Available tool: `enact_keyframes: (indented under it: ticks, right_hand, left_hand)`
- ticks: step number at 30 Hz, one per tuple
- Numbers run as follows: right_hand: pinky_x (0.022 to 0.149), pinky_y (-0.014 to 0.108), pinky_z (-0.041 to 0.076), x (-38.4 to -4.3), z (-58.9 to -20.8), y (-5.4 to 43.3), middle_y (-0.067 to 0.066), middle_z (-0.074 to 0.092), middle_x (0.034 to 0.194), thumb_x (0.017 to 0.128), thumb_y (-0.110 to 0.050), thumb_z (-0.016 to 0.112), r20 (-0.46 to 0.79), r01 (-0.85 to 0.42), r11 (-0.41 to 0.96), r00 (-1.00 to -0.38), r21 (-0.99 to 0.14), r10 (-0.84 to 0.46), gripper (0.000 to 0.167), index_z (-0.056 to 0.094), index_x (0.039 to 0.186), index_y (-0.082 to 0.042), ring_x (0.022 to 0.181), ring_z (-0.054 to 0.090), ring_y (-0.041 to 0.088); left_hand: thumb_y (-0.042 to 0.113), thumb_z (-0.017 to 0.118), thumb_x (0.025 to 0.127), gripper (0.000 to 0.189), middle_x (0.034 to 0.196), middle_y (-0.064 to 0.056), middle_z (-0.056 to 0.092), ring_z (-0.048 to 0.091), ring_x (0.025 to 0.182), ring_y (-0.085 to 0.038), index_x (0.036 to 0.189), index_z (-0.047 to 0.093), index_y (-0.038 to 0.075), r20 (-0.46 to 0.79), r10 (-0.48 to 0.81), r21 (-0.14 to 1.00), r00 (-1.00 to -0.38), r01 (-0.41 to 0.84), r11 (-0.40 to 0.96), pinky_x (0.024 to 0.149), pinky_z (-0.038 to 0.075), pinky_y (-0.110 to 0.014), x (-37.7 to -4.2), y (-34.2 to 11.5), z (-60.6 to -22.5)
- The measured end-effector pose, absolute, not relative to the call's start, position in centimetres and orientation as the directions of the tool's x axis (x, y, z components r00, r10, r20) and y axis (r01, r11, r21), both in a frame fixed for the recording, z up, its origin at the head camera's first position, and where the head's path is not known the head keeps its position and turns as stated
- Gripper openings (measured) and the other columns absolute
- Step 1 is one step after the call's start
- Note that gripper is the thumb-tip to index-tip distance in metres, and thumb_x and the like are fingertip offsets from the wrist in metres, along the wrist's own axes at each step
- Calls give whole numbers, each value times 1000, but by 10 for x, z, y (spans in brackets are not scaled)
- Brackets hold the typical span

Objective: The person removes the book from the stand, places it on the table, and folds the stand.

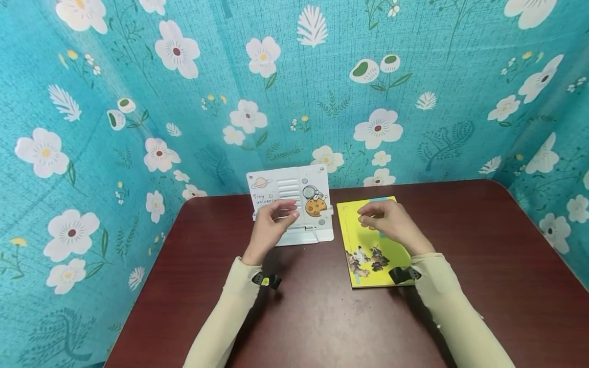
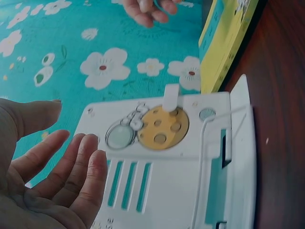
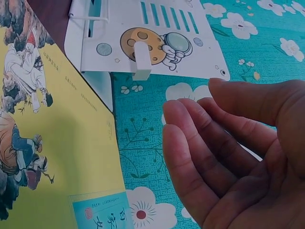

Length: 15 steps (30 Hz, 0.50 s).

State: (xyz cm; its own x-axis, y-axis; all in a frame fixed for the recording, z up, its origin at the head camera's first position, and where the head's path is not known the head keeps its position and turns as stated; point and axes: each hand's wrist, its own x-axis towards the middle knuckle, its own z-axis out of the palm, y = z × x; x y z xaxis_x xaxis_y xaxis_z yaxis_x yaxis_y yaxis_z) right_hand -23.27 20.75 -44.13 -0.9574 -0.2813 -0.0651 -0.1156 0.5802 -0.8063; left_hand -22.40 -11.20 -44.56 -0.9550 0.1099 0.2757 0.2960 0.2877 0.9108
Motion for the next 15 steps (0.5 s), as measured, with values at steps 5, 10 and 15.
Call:
enact_keyframes:
  ticks: [5, 10, 15]
  right_hand:
    - [82, 38, 63, -232, -440, 206, 19, 80, 106, 99, -14, 70, -70, -106, 570, -958, -815, -278, 29, 71, 122, 4, 94, 77, 31]
    - [83, 39, 63, -232, -439, 206, 18, 80, 106, 100, -16, 70, -75, -96, 577, -961, -811, -265, 30, 72, 123, 3, 95, 77, 32]
    - [84, 43, 63, -235, -438, 204, 18, 80, 107, 100, -18, 70, -56, -111, 586, -964, -803, -260, 32, 71, 124, 3, 96, 77, 34]
  left_hand:
    - [10, 77, 92, 33, 115, -18, 78, 78, 103, -31, 123, 73, -1, 291, 37, 908, -956, 288, 305, 89, 64, -36, -225, -124, -446]
    - [10, 78, 92, 33, 115, -16, 79, 78, 104, -30, 123, 74, 0, 283, -14, 907, -959, 262, 329, 91, 64, -39, -226, -132, -445]
    - [10, 79, 91, 33, 114, -16, 79, 78, 104, -32, 123, 74, 1, 276, -47, 913, -960, 246, 327, 93, 63, -43, -227, -136, -438]
